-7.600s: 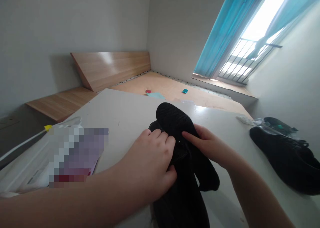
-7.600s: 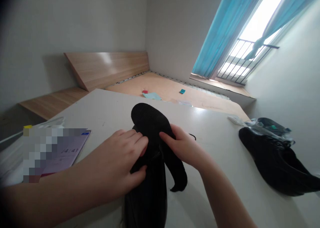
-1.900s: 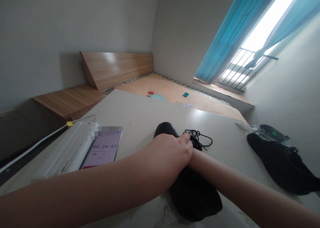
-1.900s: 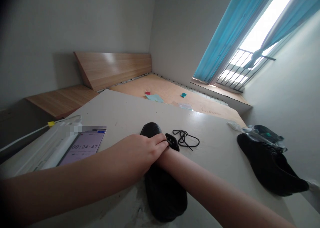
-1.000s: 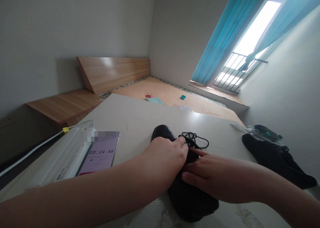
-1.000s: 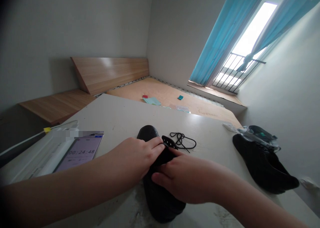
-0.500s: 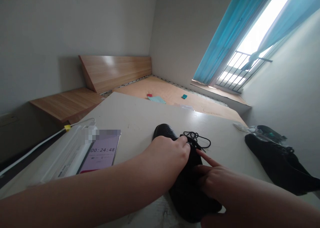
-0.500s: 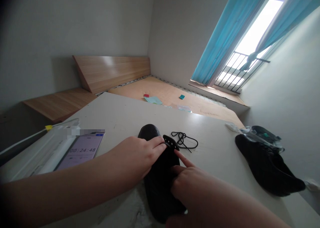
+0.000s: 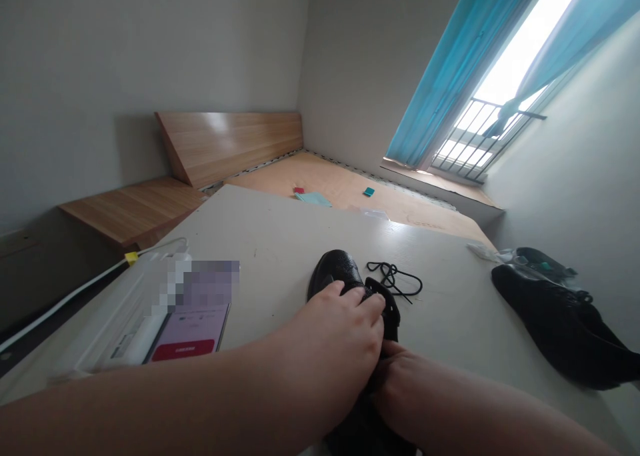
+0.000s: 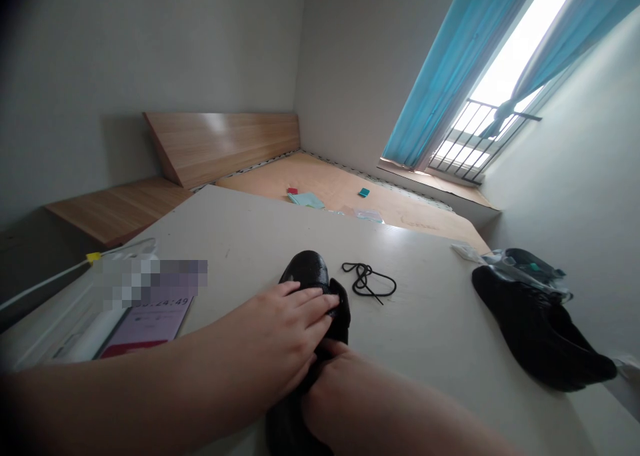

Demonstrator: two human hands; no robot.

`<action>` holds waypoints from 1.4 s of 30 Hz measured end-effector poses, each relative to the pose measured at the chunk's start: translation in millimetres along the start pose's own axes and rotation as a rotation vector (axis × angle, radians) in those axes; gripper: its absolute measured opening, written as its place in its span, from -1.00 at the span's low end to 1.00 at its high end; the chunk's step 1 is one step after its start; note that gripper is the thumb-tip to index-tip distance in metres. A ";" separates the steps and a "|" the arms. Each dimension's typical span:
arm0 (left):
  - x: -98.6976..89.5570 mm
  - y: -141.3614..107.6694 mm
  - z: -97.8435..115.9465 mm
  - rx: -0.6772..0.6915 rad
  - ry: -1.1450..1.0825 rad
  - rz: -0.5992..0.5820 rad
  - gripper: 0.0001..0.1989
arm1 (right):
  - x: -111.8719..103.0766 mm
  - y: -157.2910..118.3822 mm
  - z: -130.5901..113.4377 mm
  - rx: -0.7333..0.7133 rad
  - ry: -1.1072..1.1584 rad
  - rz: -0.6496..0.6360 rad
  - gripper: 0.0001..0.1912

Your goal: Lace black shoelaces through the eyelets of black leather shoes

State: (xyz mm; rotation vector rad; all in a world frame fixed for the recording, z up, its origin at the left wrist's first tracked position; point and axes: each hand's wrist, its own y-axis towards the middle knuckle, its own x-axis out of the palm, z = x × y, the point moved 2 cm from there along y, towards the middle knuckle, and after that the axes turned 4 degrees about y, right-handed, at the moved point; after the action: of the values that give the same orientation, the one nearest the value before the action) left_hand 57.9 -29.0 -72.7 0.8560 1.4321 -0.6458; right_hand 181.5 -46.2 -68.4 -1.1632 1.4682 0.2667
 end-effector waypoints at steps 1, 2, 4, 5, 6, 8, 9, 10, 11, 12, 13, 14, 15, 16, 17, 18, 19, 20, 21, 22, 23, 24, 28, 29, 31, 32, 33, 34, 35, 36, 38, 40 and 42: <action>0.2 -0.8 2.1 0.023 -0.009 0.002 -0.66 | 2.0 2.1 -2.9 0.009 -0.011 -0.077 -0.82; -0.2 -1.6 3.7 0.031 -0.019 0.005 -0.71 | 1.2 0.9 -5.0 -0.002 0.015 -0.125 -0.79; -1.8 -2.6 5.8 0.029 -0.033 0.011 -0.77 | -10.8 -11.3 -3.6 -0.065 0.238 -0.060 -0.75; -2.3 -2.8 6.5 0.029 -0.038 0.010 -0.77 | -20.9 -20.6 1.9 -0.102 0.423 0.036 -0.79; -2.2 -2.8 7.2 0.033 -0.044 0.006 -0.78 | -30.7 -30.1 11.7 -0.090 0.468 0.102 -0.78; -1.0 -2.7 8.6 0.048 -0.045 0.017 -0.79 | -47.2 -43.5 42.6 -0.005 0.572 0.265 -0.73; -0.1 -2.7 9.2 0.053 -0.040 0.031 -0.79 | -51.2 -45.3 62.1 0.056 0.598 0.334 -0.66; 0.9 -3.0 9.9 0.057 -0.034 0.043 -0.79 | -52.1 -43.9 83.3 0.154 0.567 0.417 -0.56; 1.7 -3.4 10.5 0.060 -0.028 0.051 -0.79 | -50.0 -40.0 105.1 0.298 0.473 0.526 -0.49; 2.1 -4.0 11.2 0.063 -0.020 0.057 -0.78 | -44.2 -33.2 124.4 0.381 0.417 0.572 -0.45; 2.2 -4.7 11.9 0.069 -0.011 0.059 -0.78 | -36.1 -25.0 141.0 0.440 0.378 0.594 -0.39; 2.1 -5.3 12.7 0.073 -0.003 0.054 -0.77 | -26.9 -16.4 154.7 0.489 0.337 0.609 -0.29; 1.9 -5.6 13.4 0.075 0.001 0.044 -0.76 | -17.4 -8.2 165.1 0.521 0.313 0.604 -0.20; 1.9 -5.7 13.9 0.074 0.002 0.030 -0.75 | -8.6 -1.1 172.5 0.543 0.299 0.594 -0.15; 2.2 -5.3 14.3 0.070 -0.003 0.008 -0.74 | -1.1 4.7 177.4 0.556 0.290 0.580 -0.16; 2.8 -4.5 14.6 0.068 -0.011 -0.014 -0.73 | 4.7 9.0 180.2 0.562 0.289 0.566 -0.23; 3.5 -3.4 14.6 0.065 -0.019 -0.039 -0.72 | 8.9 12.2 181.6 0.563 0.294 0.555 -0.34; 4.0 -2.1 14.3 0.061 -0.028 -0.060 -0.72 | 11.7 14.4 182.0 0.560 0.304 0.547 -0.47; 3.7 -0.7 13.8 0.062 -0.036 -0.076 -0.73 | 13.5 16.1 181.7 0.552 0.322 0.543 -0.60; 2.6 0.8 13.2 0.073 -0.045 -0.091 -0.75 | 14.5 17.4 181.0 0.541 0.350 0.545 -0.70; 0.4 2.3 12.6 0.100 -0.060 -0.112 -0.78 | 14.9 18.4 179.9 0.523 0.390 0.551 -0.77; -3.0 3.7 12.1 0.143 -0.088 -0.137 -0.80 | 14.7 19.2 178.2 0.498 0.441 0.562 -0.79; -24.5 10.3 5.5 0.196 -0.228 -0.190 -0.75 | 8.5 17.5 164.1 0.313 0.778 0.625 -0.76; -29.3 12.1 2.2 0.151 -0.288 -0.175 -0.77 | 5.4 15.4 158.8 0.250 0.885 0.643 -0.73; -35.0 14.8 -7.2 -0.038 -0.403 -0.053 -0.87 | -0.9 9.9 147.1 0.124 1.096 0.668 -0.65; -35.1 15.2 -12.8 -0.160 -0.462 0.030 -0.90 | -3.5 7.1 141.2 0.064 1.193 0.669 -0.60; -33.5 14.8 -18.4 -0.286 -0.495 0.105 -0.86 | -5.3 4.7 135.6 0.007 1.282 0.660 -0.56; -30.7 14.1 -23.0 -0.380 -0.509 0.165 -0.78 | -6.2 2.9 130.3 -0.047 1.361 0.642 -0.52; -27.0 13.8 -26.2 -0.421 -0.511 0.184 -0.66 | -6.2 1.6 125.6 -0.096 1.433 0.616 -0.49; -23.4 13.7 -28.2 -0.434 -0.519 0.181 -0.57 | -5.6 0.9 121.5 -0.140 1.495 0.586 -0.46; -17.7 14.8 -29.2 -0.389 -0.584 0.120 -0.53 | -3.0 0.4 115.1 -0.211 1.594 0.522 -0.46; -15.1 16.6 -28.0 -0.347 -0.731 0.037 -0.66 | -0.3 0.3 111.1 -0.260 1.664 0.455 -0.51; -14.8 18.8 -26.3 -0.317 -0.962 -0.022 -0.75 | 1.2 -0.3 109.7 -0.296 1.727 0.413 -0.56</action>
State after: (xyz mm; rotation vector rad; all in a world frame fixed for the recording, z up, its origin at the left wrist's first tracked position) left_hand 57.3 1.4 -54.3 0.1979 0.6323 -0.6851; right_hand 250.2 32.8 -101.0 -1.2896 3.2620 -0.4230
